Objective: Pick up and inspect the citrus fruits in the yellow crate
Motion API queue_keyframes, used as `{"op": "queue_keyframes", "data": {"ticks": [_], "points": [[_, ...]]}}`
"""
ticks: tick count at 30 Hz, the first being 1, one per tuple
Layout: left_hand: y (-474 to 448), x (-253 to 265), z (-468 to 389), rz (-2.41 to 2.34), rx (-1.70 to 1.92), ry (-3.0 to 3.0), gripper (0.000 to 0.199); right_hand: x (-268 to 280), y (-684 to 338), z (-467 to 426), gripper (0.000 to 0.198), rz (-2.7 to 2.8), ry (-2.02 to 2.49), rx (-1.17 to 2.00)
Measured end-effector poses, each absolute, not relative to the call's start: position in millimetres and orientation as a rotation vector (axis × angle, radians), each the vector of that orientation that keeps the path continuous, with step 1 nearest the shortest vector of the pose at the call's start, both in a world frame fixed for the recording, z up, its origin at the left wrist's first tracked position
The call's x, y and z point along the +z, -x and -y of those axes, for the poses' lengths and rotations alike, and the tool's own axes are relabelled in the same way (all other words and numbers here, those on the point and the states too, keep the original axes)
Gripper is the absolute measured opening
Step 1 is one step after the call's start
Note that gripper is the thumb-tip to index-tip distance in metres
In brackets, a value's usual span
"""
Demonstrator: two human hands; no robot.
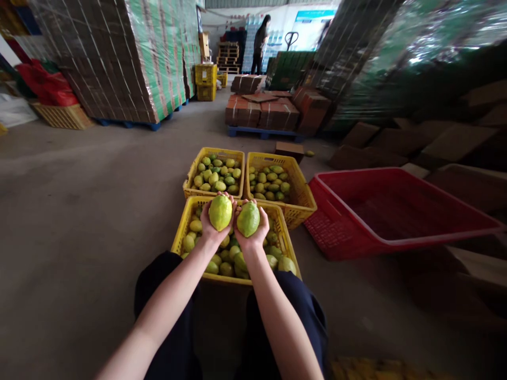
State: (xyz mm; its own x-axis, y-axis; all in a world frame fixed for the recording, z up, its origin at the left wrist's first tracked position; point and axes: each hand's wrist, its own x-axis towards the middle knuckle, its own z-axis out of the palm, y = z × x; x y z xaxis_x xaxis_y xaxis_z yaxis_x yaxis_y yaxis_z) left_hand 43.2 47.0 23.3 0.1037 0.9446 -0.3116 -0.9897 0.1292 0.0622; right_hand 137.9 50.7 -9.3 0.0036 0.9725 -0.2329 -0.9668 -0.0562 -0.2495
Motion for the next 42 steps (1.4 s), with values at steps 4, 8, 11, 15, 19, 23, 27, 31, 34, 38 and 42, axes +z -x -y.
{"op": "queue_keyframes", "data": {"ticks": [4,8,11,15,19,23,27,31,34,38,42], "points": [[-44.6,23.4,-47.0,-0.326,1.456,0.202,0.037,-9.1,-135.3,-51.8,0.017,0.022,0.403,1.556],[-45.6,20.1,-47.2,-0.340,1.465,0.190,0.033,-7.6,-134.9,-51.1,0.018,0.035,0.448,1.537],[-45.9,17.1,-46.9,-0.343,1.456,0.184,0.032,-5.5,-135.9,-49.6,0.020,0.046,0.471,1.531],[-45.7,15.2,-45.3,-0.330,1.443,0.154,0.034,-2.0,-137.3,-47.5,0.020,0.018,0.482,1.540],[-46.0,15.3,-45.0,-0.363,1.457,0.138,0.033,-2.0,-138.5,-46.9,0.017,0.043,0.474,1.558],[-46.9,16.0,-46.5,-0.369,1.465,0.165,0.030,-2.9,-139.2,-47.1,0.015,0.044,0.464,1.554],[-47.2,17.3,-46.7,-0.377,1.457,0.149,0.033,-0.5,-139.3,-46.7,0.013,0.035,0.481,1.553],[-47.2,18.3,-46.0,-0.373,1.449,0.127,0.034,1.3,-139.9,-45.6,0.012,0.045,0.487,1.553],[-47.4,19.1,-45.6,-0.393,1.440,0.114,0.033,0.2,-140.9,-45.3,0.012,0.081,0.472,1.555],[-47.5,20.3,-45.3,-0.381,1.424,0.108,0.035,-1.8,-141.9,-45.9,0.013,0.047,0.457,1.574],[-46.8,19.8,-45.3,-0.401,1.424,0.109,0.032,-2.1,-141.8,-46.4,0.014,0.048,0.467,1.579]]}}
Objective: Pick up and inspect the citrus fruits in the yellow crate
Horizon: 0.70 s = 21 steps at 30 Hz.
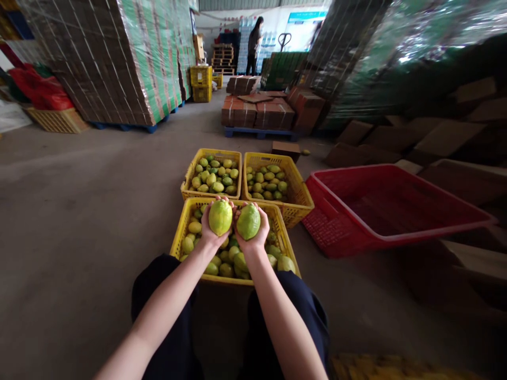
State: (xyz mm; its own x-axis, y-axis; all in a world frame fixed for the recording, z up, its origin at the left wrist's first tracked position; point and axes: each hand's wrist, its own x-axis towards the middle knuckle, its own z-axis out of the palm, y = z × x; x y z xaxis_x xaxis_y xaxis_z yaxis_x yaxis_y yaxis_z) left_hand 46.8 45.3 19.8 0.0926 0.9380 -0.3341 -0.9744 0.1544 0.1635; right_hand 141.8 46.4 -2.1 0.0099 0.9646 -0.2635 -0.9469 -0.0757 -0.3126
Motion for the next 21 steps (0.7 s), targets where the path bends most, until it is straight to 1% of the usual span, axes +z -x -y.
{"op": "queue_keyframes", "data": {"ticks": [4,11,15,21], "points": [[-46.4,18.7,-46.0,-0.435,1.446,0.108,0.026,-1.3,-140.1,-46.1,0.015,0.028,0.485,1.562],[-44.6,18.8,-45.3,-0.452,1.454,0.126,0.030,-0.4,-135.8,-44.9,0.011,0.024,0.499,1.548],[-41.2,18.3,-44.7,-0.462,1.442,0.135,0.026,-6.7,-137.8,-46.0,0.010,0.058,0.491,1.576],[-35.8,16.3,-43.9,-0.409,1.412,0.142,0.036,-15.8,-142.1,-50.3,0.016,0.034,0.473,1.614]]}}
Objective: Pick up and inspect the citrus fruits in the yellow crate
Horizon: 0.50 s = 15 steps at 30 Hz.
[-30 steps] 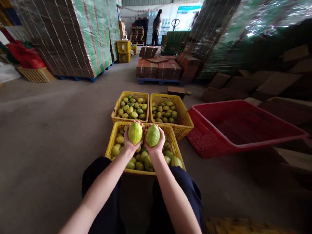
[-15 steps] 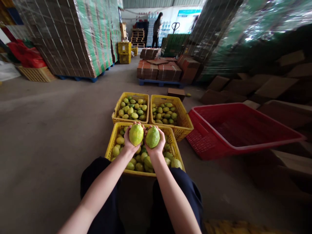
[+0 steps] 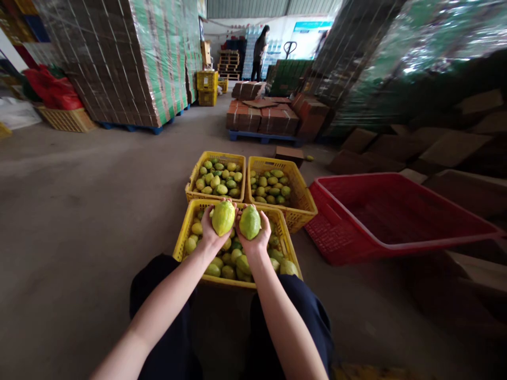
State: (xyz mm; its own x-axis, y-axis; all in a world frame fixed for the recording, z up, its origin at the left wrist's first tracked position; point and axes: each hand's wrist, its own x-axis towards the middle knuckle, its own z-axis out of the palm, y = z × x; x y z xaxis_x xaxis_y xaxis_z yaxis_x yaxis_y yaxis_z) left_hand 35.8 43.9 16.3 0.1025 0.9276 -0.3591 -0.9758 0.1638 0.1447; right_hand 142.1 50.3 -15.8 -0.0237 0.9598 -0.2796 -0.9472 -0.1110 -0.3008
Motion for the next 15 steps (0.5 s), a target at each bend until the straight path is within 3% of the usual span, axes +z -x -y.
{"op": "queue_keyframes", "data": {"ticks": [10,15], "points": [[-24.4,12.3,-47.2,-0.390,1.385,0.135,0.018,-8.5,-141.1,-47.8,0.013,-0.024,0.569,1.622],[-20.5,9.6,-49.0,-0.563,1.362,0.217,0.025,-5.9,-144.8,-47.4,0.021,-0.098,0.577,1.614]]}}
